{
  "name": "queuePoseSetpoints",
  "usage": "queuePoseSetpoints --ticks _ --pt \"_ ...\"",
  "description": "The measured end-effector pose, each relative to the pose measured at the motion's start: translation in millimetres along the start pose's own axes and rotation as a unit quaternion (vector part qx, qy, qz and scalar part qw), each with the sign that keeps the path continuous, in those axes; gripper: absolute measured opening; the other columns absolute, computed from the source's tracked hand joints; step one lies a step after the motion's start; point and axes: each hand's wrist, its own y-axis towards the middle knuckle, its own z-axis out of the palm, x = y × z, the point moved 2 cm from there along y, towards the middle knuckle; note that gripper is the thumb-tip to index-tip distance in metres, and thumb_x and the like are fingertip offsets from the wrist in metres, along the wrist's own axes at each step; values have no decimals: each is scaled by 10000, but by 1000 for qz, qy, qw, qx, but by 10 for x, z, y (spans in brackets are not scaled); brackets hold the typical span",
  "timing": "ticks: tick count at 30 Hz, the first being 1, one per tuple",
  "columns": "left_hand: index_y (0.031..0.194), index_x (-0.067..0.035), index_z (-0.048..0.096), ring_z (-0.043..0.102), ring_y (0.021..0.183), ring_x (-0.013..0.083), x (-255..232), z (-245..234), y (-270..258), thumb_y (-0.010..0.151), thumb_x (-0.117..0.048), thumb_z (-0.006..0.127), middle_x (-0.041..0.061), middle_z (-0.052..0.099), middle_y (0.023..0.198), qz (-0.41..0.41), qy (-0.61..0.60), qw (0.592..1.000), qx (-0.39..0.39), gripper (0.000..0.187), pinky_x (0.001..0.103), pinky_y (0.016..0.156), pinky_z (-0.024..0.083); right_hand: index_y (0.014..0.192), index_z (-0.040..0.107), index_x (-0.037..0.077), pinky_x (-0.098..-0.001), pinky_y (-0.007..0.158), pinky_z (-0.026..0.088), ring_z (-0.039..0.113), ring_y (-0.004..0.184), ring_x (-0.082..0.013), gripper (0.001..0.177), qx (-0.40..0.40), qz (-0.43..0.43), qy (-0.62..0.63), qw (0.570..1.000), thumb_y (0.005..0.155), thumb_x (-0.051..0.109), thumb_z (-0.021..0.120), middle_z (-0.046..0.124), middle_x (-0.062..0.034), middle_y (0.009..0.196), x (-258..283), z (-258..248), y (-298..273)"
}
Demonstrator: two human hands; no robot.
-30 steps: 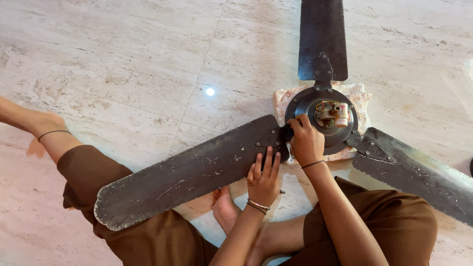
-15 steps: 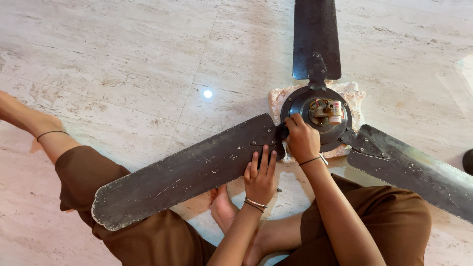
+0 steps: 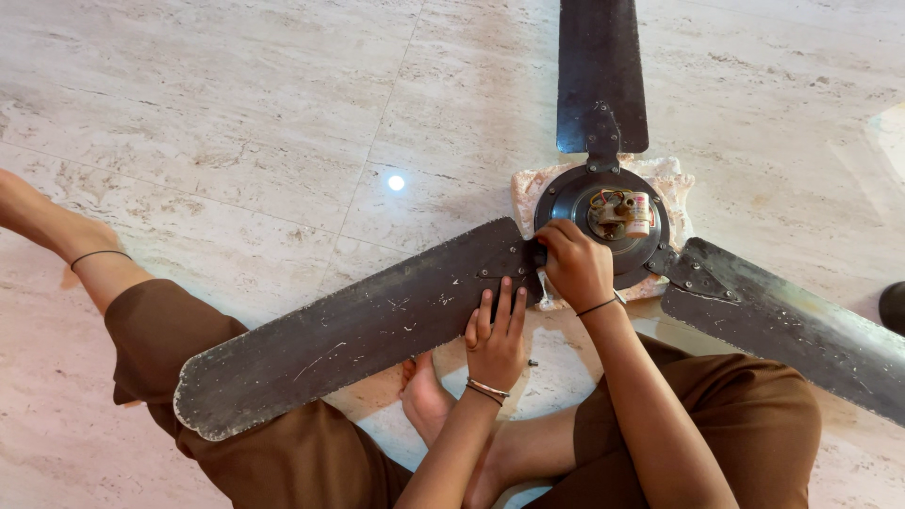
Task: The person sits on the floor and uses a screwdriver to remove the screws holding the fan blades to the motor housing. They detach two blades one by one and place them on the floor, leaving one blade still attached to the fan hub.
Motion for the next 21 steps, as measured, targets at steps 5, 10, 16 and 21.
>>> queuePoseSetpoints --ticks 5,10,16,21 --pt "1358 -147 660 438 1433 236 31 -55 36 905 -92 663 33 542 1546 -19 -107 994 -16 456 399 1160 293 890 761 70 -391 715 576 720 809 -294 105 64 74 91 991 843 39 673 741 -75 939 -7 -180 -38" --pt "1019 -40 717 633 1252 268 90 -338 28 854 51 658 75 718 1246 -63 -337 939 -27 197 461 1117 420 815 815 106 -429 779 589 741 822 -313 175 315 117 99 936 735 68 664 777 -105 839 -16 -228 -383" --pt "904 0 724 699 1103 304 109 -612 91 824 111 597 110 748 1049 -125 -404 904 -63 187 472 1064 512 846 819 142 -445 803 582 724 879 -328 183 384 109 -36 916 723 83 697 759 -126 889 51 44 -843" --pt "915 8 716 695 1053 335 153 -678 -34 847 100 601 131 758 1020 -148 -417 894 -62 162 456 1011 518 792 776 76 -478 773 565 697 854 -373 99 378 72 -18 923 761 169 762 725 -139 934 66 292 -1228"
